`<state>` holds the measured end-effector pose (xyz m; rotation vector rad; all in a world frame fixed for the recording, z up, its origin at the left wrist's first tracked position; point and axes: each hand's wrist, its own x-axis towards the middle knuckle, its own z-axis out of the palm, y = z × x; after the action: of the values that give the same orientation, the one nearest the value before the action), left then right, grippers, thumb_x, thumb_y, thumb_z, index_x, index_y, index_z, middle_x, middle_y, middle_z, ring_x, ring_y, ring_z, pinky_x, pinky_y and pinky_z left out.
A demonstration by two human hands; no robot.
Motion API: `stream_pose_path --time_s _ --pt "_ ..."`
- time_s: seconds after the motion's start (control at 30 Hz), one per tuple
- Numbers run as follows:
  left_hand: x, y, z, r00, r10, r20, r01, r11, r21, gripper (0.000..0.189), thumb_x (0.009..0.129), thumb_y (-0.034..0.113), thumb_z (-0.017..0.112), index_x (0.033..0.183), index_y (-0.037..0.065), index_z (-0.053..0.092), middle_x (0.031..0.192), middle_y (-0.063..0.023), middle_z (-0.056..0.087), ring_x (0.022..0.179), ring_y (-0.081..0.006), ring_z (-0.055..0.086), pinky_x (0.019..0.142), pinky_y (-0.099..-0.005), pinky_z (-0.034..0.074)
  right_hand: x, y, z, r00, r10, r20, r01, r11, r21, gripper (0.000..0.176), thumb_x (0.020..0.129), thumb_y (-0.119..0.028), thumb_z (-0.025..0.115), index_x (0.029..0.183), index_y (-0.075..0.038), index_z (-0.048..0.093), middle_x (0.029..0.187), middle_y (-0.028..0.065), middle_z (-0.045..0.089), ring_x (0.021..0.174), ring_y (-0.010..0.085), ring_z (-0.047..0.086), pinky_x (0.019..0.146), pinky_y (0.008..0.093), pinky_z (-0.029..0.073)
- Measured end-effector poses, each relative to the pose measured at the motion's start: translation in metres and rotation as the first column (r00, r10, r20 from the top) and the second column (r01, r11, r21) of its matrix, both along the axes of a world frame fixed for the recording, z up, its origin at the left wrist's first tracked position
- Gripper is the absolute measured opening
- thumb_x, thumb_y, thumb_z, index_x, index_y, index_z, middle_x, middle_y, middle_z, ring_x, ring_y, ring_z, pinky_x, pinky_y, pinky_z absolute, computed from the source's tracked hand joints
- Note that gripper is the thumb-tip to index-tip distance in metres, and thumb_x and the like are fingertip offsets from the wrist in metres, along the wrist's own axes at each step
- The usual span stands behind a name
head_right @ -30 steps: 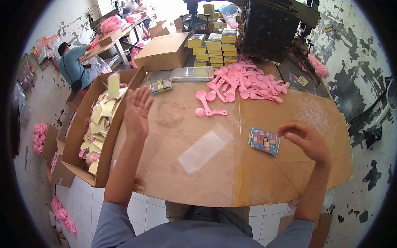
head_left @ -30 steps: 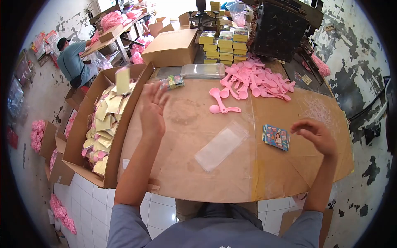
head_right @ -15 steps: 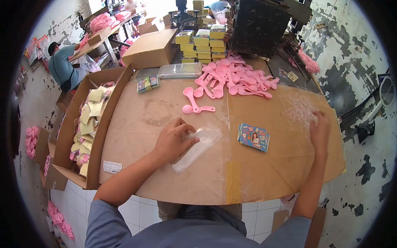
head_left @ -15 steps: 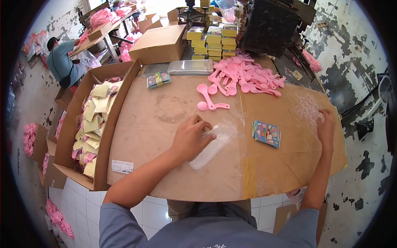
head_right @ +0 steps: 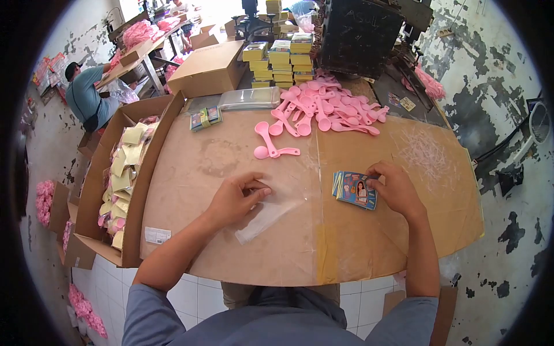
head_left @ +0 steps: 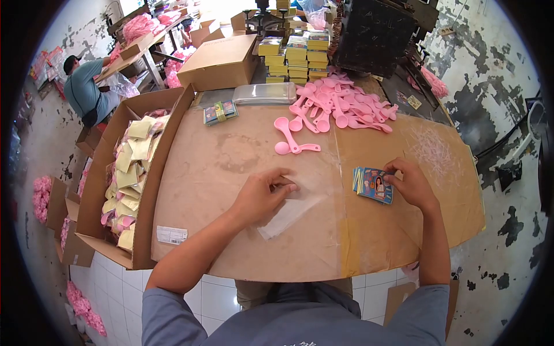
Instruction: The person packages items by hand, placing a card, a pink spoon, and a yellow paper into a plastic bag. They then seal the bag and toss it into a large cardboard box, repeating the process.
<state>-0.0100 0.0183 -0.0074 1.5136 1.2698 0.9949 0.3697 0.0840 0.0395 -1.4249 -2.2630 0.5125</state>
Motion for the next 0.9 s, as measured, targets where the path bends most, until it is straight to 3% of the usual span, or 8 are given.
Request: stream_pose_path --time_s 0.13,0.23,0.27,0.43,0.63,0.73,0.83,0.9 --pt "0.0 -0.002 0.003 0.987 -0.031 -0.157 0.049 0.993 0.109 0.019 0.098 0.009 0.067 0.113 -0.001 0.073 0.107 -0.0066 0.078 0.083 -0.0058 0.065 0.072 -0.0239 0.052 -0.028 -0.012 0.032 0.996 0.084 -0.035 -0.085 0.996 -0.037 0.015 0.087 -0.004 0.073 0.102 -0.001 0.07 0.098 0.0108 0.07 0.096 0.0268 0.067 0.088 0.0396 0.051" --pt "0.001 -0.001 0.001 0.989 -0.005 -0.15 0.036 0.979 0.202 0.017 0.098 0.007 0.064 0.11 -0.002 0.074 0.106 -0.0076 0.077 0.084 -0.0071 0.067 0.074 -0.0243 0.054 -0.068 -0.017 0.024 0.866 0.427 -0.261 -0.454 0.89 -0.049 0.015 0.09 -0.007 0.07 0.104 -0.003 0.069 0.103 0.0107 0.07 0.097 0.0273 0.067 0.089 0.0406 0.051" --pt "0.0 0.0 0.0 0.99 0.005 -0.144 0.029 0.973 0.23 0.017 0.099 0.007 0.064 0.11 -0.001 0.074 0.105 -0.0082 0.077 0.084 -0.0076 0.068 0.074 -0.0244 0.054 -0.083 -0.02 0.017 0.857 0.472 -0.207 -0.487 0.873 -0.024 0.014 0.091 -0.007 0.069 0.104 -0.003 0.069 0.104 0.0108 0.07 0.097 0.027 0.066 0.089 0.0402 0.051" --pt "-0.012 0.006 0.001 0.958 -0.052 0.281 0.035 0.997 0.067 0.017 0.099 0.004 0.062 0.111 -0.002 0.072 0.101 -0.0101 0.076 0.083 -0.0126 0.071 0.073 -0.0277 0.057 -0.112 -0.011 -0.011 0.813 0.581 0.041 -0.582 0.813 0.019 0.016 0.092 -0.008 0.069 0.107 -0.002 0.068 0.1 0.0115 0.069 0.092 0.0241 0.066 0.084 0.0366 0.052" --pt "-0.018 0.005 0.008 0.903 -0.14 0.407 0.168 0.985 -0.035 0.019 0.103 0.014 0.064 0.109 -0.003 0.07 0.094 -0.0107 0.076 0.08 -0.0151 0.072 0.071 -0.0292 0.059 -0.115 0.0 -0.012 0.925 0.243 -0.291 -0.275 0.958 -0.075 0.024 0.096 -0.008 0.068 0.118 0.0 0.065 0.091 0.0062 0.069 0.084 0.0152 0.066 0.079 0.0308 0.054" --pt "-0.01 -0.001 0.015 0.931 -0.11 0.347 0.155 0.982 -0.105 0.025 0.104 0.021 0.066 0.108 -0.003 0.07 0.093 -0.0112 0.077 0.08 -0.0149 0.073 0.072 -0.0279 0.058 -0.123 -0.008 -0.023 0.692 0.031 -0.721 -0.27 0.938 -0.218 0.021 0.1 -0.007 0.066 0.121 -0.001 0.066 0.096 0.0026 0.069 0.086 0.0094 0.063 0.078 0.0273 0.053" --pt "-0.007 -0.003 0.016 0.948 -0.087 0.306 0.141 0.977 -0.159 0.028 0.104 0.023 0.068 0.109 -0.005 0.071 0.095 -0.0116 0.078 0.082 -0.0142 0.075 0.073 -0.0267 0.058 -0.124 -0.012 -0.023 0.622 0.049 -0.781 -0.214 0.971 -0.11 0.021 0.103 -0.006 0.064 0.123 0.0 0.066 0.101 0.0016 0.069 0.087 0.0073 0.062 0.077 0.0255 0.053" --pt "-0.006 -0.003 0.013 0.948 -0.09 0.306 0.147 0.975 -0.168 0.029 0.103 0.023 0.069 0.11 -0.005 0.071 0.097 -0.0116 0.079 0.083 -0.0137 0.074 0.073 -0.0269 0.059 -0.119 -0.011 -0.027 0.658 0.084 -0.748 -0.211 0.975 -0.076 0.025 0.101 -0.005 0.066 0.125 -0.002 0.066 0.102 0.0028 0.069 0.086 0.0084 0.063 0.076 0.0262 0.052"
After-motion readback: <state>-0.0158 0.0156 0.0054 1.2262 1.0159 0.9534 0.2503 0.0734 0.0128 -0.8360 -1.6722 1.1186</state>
